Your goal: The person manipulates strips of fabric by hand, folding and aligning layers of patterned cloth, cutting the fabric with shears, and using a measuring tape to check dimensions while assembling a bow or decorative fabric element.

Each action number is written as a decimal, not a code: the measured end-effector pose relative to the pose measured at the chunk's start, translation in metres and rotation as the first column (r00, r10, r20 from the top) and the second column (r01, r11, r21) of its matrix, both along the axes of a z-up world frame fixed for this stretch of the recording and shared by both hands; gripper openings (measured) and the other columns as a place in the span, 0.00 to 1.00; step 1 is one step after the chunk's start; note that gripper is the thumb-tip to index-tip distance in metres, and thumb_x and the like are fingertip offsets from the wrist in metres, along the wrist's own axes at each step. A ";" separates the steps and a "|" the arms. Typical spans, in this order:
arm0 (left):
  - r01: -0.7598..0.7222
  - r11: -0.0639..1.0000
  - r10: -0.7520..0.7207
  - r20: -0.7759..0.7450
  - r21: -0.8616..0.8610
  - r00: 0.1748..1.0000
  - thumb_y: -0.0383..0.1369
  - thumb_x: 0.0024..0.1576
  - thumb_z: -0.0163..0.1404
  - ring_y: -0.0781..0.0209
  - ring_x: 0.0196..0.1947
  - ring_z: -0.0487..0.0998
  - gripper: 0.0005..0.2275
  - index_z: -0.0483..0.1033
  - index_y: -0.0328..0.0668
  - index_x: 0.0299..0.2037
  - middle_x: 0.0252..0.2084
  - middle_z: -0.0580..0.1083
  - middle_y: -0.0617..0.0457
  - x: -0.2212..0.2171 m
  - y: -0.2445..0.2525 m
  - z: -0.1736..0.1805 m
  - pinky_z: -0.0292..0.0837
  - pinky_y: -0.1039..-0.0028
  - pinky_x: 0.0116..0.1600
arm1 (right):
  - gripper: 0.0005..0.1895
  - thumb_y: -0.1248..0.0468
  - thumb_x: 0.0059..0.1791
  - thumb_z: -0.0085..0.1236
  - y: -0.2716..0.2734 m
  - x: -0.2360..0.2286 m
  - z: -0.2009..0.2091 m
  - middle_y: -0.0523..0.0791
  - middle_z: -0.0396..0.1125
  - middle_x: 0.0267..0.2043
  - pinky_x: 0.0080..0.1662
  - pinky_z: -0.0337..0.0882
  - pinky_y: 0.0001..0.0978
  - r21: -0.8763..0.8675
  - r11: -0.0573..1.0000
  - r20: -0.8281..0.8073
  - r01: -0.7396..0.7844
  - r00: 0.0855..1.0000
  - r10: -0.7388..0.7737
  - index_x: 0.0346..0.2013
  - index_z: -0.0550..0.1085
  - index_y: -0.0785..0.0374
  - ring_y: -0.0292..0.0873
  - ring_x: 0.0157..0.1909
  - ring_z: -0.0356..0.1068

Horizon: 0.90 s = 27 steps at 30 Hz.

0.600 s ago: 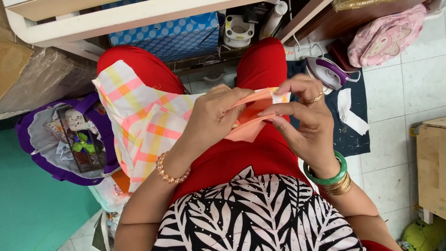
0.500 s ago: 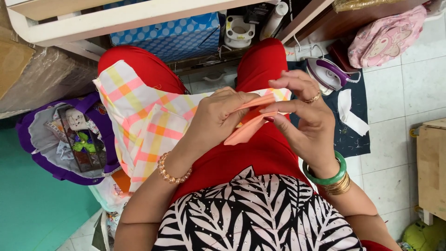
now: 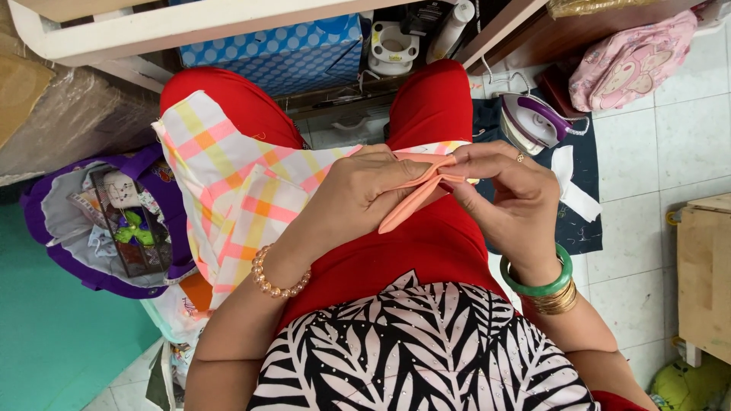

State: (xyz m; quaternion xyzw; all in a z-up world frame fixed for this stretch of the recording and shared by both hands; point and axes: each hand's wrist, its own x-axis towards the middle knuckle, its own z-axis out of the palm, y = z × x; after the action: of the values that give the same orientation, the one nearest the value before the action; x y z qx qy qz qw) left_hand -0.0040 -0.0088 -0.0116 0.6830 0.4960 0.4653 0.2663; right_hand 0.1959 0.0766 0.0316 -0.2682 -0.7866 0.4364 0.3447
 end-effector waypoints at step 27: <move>-0.014 0.923 0.111 0.233 -0.384 0.966 0.47 0.48 0.64 0.59 0.67 0.71 0.35 0.62 0.52 0.66 0.67 0.69 0.57 0.000 -0.001 0.041 0.67 0.69 0.65 | 0.03 0.68 0.55 0.56 0.013 0.009 -0.025 0.49 0.72 0.51 0.58 0.75 0.31 -0.486 0.872 -0.172 0.064 0.971 -0.167 0.43 0.71 0.61 0.42 0.52 0.73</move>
State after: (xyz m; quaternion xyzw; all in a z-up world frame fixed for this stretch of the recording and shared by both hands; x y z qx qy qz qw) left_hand -0.0040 -0.0098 0.0294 0.5383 0.5607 0.4512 0.4385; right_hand 0.2053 0.0896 0.0067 -0.3443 -0.5967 0.6207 0.3743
